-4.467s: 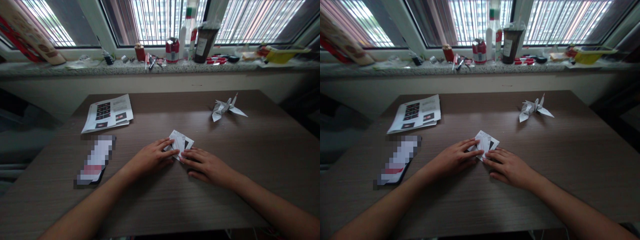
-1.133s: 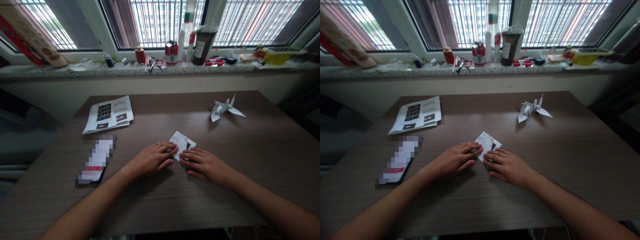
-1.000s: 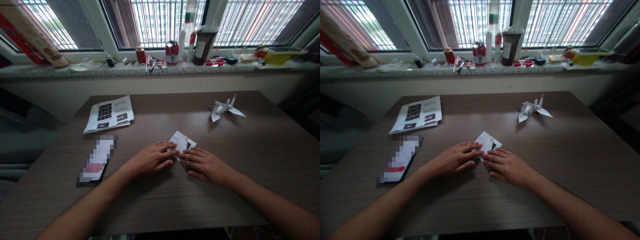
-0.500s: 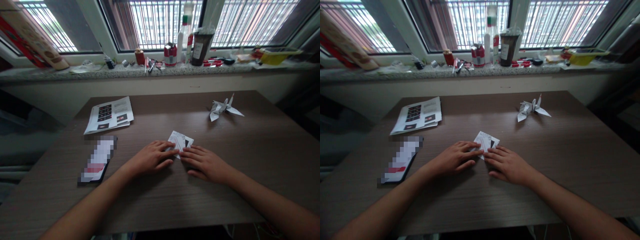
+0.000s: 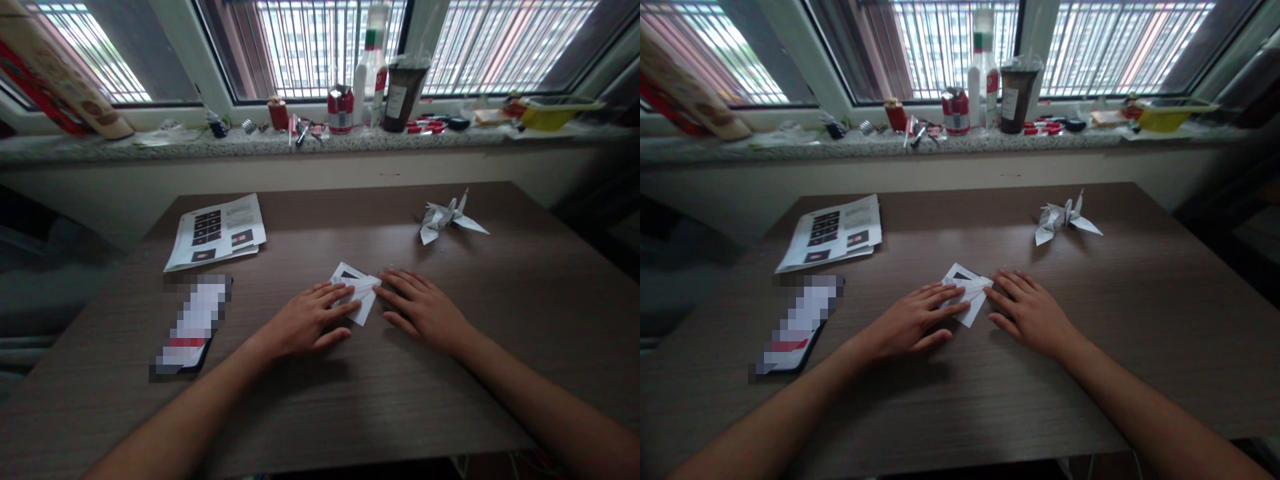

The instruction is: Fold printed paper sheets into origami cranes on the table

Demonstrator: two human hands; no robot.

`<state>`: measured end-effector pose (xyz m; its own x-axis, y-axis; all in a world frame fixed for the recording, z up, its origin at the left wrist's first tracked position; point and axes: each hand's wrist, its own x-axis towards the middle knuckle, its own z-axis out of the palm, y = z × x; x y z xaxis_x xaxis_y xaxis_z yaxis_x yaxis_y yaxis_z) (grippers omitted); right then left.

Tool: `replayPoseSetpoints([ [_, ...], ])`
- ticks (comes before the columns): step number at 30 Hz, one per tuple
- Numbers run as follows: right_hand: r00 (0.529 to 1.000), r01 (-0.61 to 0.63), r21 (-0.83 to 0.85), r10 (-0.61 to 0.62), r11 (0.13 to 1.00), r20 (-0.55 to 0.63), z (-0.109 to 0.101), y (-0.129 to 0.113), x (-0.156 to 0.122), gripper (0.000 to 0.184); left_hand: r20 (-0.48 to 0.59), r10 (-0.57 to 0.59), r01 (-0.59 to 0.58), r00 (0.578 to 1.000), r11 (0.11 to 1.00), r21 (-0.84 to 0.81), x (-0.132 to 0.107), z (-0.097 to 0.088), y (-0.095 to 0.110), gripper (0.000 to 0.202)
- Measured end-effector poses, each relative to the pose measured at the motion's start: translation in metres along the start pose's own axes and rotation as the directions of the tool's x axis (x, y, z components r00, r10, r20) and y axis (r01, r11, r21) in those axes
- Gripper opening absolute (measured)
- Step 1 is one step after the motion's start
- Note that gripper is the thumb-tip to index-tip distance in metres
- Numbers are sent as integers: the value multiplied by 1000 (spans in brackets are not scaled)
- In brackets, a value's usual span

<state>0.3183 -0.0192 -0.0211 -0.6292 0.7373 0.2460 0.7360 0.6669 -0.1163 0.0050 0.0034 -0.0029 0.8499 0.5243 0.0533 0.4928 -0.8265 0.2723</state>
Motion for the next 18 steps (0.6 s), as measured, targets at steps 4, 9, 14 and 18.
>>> replayPoseSetpoints([
  [4, 998, -62, 8, 62, 998, 1, 4, 5, 4, 51, 17, -24, 23, 1000, 1000, 18, 1, 2, 5, 65],
  [9, 992, -112, 166, 121, 980, -41, 7, 6, 9, 41, -40, -42, 44, 998, 998, 44, 4, 10, 18, 69],
  [14, 975, -146, 376, 198, 915, -103, 6, 3, 21, 17, -35, -91, 93, 995, 994, 61, 7, 13, 30, 72],
  [18, 966, -164, 377, 226, 911, -124, 11, 8, 35, 9, -62, -109, 112, 992, 993, 44, 8, 13, 34, 74],
])
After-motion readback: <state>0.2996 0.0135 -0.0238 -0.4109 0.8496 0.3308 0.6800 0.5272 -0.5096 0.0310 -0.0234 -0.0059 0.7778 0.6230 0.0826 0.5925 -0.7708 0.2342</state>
